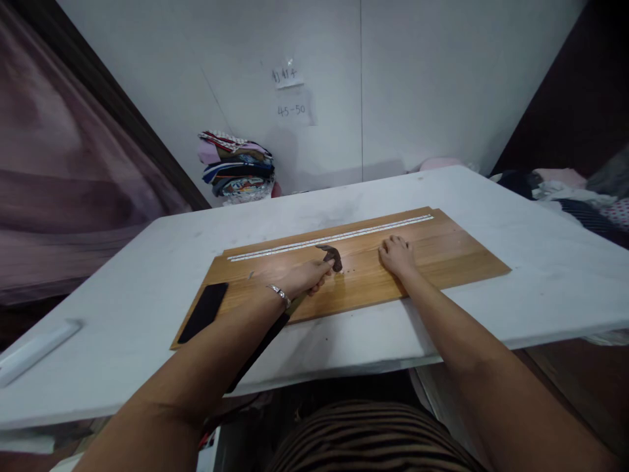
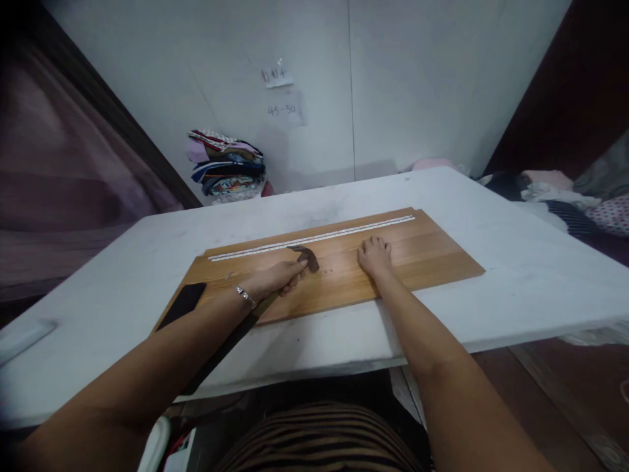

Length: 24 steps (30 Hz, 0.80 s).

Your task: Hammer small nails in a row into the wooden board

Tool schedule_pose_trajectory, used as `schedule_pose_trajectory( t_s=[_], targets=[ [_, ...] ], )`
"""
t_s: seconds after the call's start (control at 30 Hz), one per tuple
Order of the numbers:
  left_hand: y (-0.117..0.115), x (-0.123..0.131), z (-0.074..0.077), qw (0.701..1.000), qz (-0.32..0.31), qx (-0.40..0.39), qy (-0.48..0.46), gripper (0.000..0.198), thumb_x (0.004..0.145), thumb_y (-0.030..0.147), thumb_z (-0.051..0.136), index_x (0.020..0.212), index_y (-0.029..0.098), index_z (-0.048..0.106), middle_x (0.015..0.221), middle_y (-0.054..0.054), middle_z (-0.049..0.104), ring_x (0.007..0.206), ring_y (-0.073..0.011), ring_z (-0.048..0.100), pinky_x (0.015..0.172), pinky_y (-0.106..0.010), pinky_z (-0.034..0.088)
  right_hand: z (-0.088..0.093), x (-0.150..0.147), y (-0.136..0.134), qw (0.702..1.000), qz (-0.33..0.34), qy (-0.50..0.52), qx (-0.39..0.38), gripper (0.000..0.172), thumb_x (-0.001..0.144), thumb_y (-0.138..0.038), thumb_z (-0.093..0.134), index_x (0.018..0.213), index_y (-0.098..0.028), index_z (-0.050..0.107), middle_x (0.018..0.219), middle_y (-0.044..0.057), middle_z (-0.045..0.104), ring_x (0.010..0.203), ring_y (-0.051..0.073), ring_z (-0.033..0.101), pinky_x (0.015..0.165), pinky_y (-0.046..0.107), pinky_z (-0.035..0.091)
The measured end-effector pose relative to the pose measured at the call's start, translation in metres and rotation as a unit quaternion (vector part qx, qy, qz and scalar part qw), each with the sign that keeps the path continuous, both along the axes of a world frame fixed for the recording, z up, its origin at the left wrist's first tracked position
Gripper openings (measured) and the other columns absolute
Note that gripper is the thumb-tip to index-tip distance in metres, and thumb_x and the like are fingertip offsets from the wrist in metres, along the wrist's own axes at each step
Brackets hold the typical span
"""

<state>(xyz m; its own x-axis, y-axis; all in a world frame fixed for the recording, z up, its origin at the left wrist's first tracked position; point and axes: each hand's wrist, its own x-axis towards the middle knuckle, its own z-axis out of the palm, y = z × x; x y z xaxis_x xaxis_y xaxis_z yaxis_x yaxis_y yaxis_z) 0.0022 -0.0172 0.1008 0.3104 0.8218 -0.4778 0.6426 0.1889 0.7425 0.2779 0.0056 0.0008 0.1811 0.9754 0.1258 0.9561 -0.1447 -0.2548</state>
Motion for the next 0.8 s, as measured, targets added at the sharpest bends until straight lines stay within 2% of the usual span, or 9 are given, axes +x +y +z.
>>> schedule_pose_trajectory(
  t_s=[0.33,0.57,0.8],
  targets=[
    [0.004,-0.004,-0.008,1.0,-0.002,-0.018,-0.006,0.055,0.092,0.074,0.047,0.084,0.02,0.053,0.056,0.006,0.044,0.044,-0.0089,0.039,0.044,-0.023,0.032,0.004,-0.003,0.0,1.0,-0.004,0.006,-0.005,0.039,0.102,-0.033,0.036,0.116,-0.019,0.069,0.136,0.018,0.063,0.131,0.032,0.047,0.107,0.047,0.033],
    [0.003,-0.004,-0.004,1.0,0.009,-0.027,0.003,0.049,0.095,0.068,0.047,0.089,0.02,0.053,0.057,0.007,0.044,0.043,-0.0093,0.039,0.044,-0.023,0.033,0.004,-0.004,-0.003,1.0,-0.005,-0.006,0.0,0.041,0.103,-0.032,0.034,0.12,-0.017,0.068,0.14,0.019,0.061,0.133,0.032,0.046,0.109,0.048,0.032],
    [0.008,-0.012,-0.015,1.0,-0.019,-0.005,-0.02,0.058,0.088,0.078,0.049,0.09,0.02,0.055,0.057,0.006,0.045,0.044,-0.0103,0.04,0.043,-0.024,0.035,0.003,-0.005,-0.002,1.0,-0.004,-0.011,0.001,0.04,0.104,-0.035,0.034,0.121,-0.018,0.066,0.139,0.018,0.061,0.133,0.031,0.046,0.109,0.047,0.032]
  ],
)
